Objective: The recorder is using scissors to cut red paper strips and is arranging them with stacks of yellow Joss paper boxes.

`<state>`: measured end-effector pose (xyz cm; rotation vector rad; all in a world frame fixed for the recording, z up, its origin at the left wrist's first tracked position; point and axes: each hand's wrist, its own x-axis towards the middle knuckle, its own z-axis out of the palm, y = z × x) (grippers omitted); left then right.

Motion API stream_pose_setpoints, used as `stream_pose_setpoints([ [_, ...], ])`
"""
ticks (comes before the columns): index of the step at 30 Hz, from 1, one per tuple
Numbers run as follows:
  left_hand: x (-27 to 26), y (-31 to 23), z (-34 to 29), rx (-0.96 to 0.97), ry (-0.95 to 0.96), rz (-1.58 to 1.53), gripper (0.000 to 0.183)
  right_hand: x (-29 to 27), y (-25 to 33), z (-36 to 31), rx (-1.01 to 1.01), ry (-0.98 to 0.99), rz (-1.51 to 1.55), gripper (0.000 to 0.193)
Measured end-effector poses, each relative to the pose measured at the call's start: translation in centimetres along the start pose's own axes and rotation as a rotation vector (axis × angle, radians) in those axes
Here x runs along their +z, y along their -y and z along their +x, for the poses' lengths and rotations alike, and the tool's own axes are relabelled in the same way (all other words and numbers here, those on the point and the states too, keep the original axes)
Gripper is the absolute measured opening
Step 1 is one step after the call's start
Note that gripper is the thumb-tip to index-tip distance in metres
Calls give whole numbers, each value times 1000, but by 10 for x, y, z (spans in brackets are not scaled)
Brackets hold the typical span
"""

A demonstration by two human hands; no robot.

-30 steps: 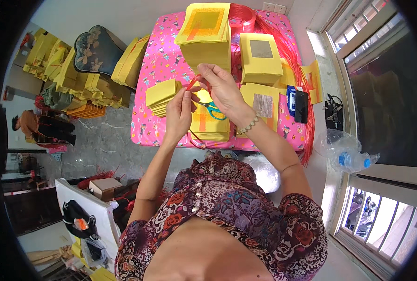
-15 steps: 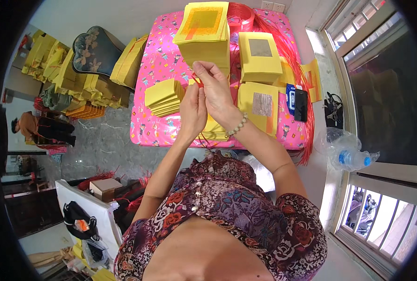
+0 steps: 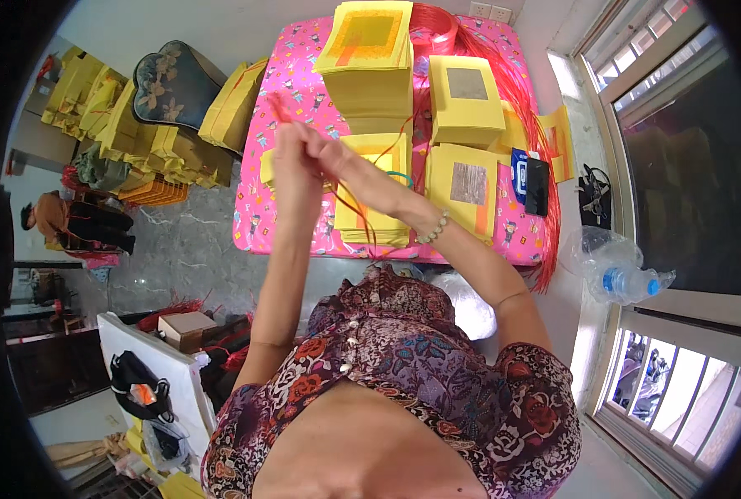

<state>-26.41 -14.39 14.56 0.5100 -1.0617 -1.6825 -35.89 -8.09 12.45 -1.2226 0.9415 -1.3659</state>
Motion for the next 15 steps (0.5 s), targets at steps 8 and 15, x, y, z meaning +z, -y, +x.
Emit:
stream_pose_setpoints([
  [8, -103, -130, 34, 108, -51, -591, 30, -27, 28, -20, 113, 340, -582, 34],
  [15, -342, -183, -26, 280, -258, -598, 35, -100, 62, -23, 437, 537, -517, 32],
])
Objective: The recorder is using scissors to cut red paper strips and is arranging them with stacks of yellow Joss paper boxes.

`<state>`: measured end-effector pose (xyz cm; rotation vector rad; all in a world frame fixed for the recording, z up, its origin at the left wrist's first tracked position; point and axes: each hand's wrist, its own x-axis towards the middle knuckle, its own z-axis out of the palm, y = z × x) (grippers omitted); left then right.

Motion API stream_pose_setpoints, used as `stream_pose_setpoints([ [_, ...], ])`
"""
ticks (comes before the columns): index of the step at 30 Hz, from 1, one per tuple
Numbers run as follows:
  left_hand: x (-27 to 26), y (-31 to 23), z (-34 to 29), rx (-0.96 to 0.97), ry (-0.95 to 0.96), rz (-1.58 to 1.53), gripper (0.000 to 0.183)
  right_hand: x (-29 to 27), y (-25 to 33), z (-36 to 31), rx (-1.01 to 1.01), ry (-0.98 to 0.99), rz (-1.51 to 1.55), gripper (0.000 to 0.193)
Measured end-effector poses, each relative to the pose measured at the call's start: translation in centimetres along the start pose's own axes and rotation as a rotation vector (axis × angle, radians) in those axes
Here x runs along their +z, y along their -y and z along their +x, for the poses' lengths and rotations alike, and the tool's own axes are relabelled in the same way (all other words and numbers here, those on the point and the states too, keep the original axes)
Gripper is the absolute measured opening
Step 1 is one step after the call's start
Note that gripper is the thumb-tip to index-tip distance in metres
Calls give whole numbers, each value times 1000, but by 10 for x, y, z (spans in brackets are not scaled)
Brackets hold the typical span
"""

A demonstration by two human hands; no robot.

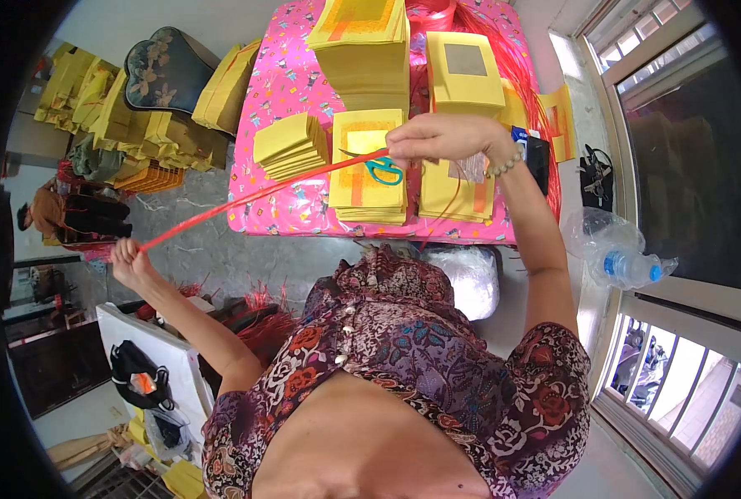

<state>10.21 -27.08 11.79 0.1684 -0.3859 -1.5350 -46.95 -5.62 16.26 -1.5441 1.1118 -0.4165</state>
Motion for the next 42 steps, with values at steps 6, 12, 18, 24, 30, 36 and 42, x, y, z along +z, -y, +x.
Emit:
stream_pose_setpoints([
  [6, -81, -34, -62, 63, -185, 823, 20, -30, 25, -19, 7, 18, -22, 35],
  [12, -132, -2, -94, 100, -347, 2025, 36, -21, 24, -1, -41, -47, -197, 36],
  [18, -96, 120, -87, -75, 216, 1871, 51, 22, 50, 62, -139, -50, -453, 35],
  [24, 111, 247, -144, -505, 712, 1386, 33, 36, 50, 92, -251, -42, -420, 35],
  [30, 73, 201, -124, -348, 808, 1650, 18, -1, 25, 54, -121, 50, -330, 35],
  [36, -18, 104, -76, -262, 482, 1741, 18, -29, -27, 10, 177, 20, -192, 32],
  [42, -107, 56, -45, -162, 276, 1894, 16, -13, -27, 27, -6, -119, -367, 30],
])
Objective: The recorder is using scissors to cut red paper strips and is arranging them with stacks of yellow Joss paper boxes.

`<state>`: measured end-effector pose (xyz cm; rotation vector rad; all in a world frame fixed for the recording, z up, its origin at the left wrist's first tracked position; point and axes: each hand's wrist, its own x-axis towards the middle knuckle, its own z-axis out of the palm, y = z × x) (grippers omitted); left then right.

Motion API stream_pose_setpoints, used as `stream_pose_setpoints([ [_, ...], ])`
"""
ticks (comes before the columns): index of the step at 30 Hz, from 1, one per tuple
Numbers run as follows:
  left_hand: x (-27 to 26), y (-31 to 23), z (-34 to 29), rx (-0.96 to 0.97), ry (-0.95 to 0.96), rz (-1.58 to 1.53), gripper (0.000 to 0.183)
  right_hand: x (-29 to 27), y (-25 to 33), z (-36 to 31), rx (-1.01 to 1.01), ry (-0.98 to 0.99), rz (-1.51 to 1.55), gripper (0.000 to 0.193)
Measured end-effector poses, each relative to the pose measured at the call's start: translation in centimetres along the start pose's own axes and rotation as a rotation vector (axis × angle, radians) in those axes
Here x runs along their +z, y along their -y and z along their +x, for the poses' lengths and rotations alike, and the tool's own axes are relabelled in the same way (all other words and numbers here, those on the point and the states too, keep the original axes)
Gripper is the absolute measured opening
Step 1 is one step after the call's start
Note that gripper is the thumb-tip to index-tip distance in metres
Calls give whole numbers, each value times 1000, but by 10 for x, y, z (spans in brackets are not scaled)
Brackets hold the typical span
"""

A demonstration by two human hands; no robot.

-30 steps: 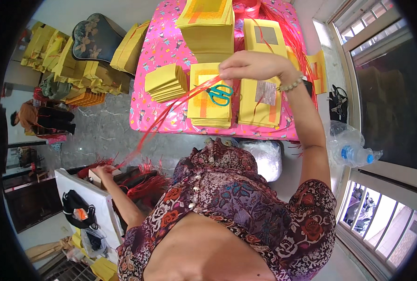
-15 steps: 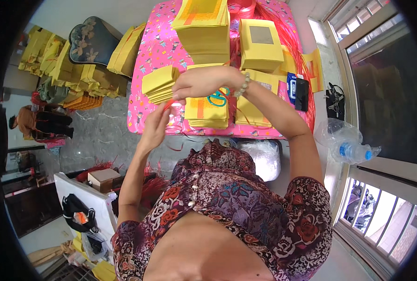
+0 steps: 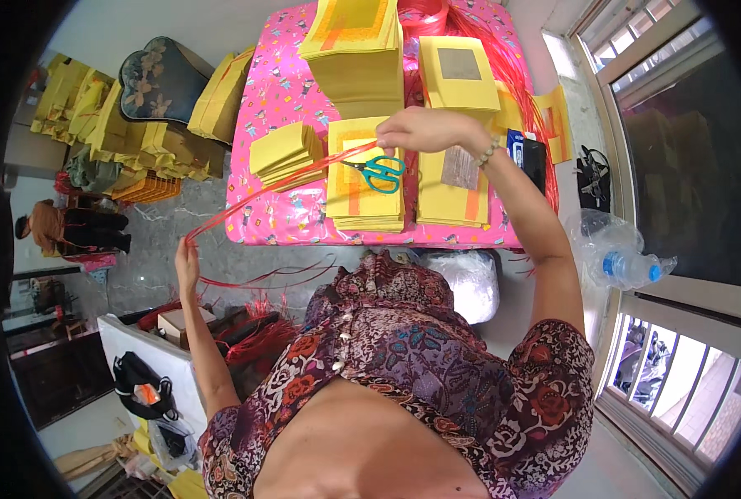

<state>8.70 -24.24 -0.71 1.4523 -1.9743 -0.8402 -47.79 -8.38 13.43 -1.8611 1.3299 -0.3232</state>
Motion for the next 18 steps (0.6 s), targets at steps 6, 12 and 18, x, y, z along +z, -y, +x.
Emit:
stream_pose_setpoints([
  [6, 63, -136, 10, 477, 157, 486, 64, 28, 50, 28, -28, -131, -246, 23],
  [12, 149, -284, -16, 778, 283, -77, 47, 45, 77, 47, -210, -164, -365, 20],
  [18, 166, -269, -24, 662, 326, 39, 6, 32, 62, 23, -84, -93, -212, 27],
])
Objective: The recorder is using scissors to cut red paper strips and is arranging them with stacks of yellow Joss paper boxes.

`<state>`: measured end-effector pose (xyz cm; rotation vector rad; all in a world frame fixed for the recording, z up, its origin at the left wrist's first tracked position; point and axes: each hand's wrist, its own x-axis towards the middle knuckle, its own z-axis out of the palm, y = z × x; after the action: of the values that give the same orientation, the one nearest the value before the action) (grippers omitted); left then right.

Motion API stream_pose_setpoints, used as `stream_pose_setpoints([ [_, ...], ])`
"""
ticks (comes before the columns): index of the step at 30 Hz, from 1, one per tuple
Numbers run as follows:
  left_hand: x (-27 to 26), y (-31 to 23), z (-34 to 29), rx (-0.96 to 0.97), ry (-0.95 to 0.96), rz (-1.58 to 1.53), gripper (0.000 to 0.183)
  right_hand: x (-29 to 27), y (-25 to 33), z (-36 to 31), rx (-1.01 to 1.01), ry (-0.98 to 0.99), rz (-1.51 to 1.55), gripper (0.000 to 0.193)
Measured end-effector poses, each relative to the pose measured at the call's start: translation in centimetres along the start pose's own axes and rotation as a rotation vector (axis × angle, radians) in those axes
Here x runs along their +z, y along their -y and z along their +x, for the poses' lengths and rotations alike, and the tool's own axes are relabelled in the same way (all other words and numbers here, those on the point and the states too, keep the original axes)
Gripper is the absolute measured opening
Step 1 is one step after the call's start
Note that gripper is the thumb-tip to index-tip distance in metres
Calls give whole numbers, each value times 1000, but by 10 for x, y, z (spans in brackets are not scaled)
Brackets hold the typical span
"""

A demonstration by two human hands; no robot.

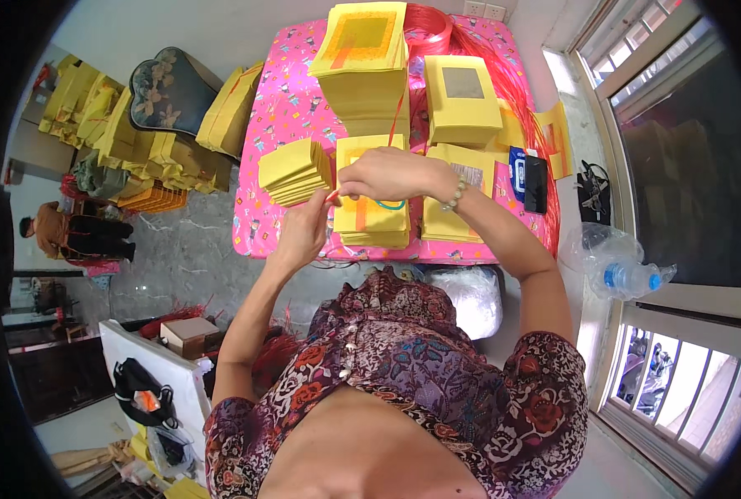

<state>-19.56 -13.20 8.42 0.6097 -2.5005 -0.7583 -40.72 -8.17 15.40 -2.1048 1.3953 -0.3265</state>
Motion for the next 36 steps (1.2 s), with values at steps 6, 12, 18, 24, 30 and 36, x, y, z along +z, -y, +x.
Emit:
stream_pose_setpoints([
  [6, -15, 25, -18, -60, 132, 47, 9, -1, -3, -21, 59, -53, 10, 28],
  [12, -14, -8, 10, 214, -3, 24, 19, 14, 13, -10, 107, -170, -153, 26],
  [18, -5, -9, 19, -6, 39, -67, 13, 0, 19, -5, 47, -282, -70, 24],
  [24, -17, -18, 28, -157, -72, -197, 13, -7, 4, -18, -4, -500, 30, 16],
  [30, 7, -22, 35, -252, -188, -463, 21, 23, 8, 2, 104, -831, 344, 19],
  [36, 22, -27, 42, -227, -234, -625, 26, 47, 18, 23, 117, -802, 1348, 22],
])
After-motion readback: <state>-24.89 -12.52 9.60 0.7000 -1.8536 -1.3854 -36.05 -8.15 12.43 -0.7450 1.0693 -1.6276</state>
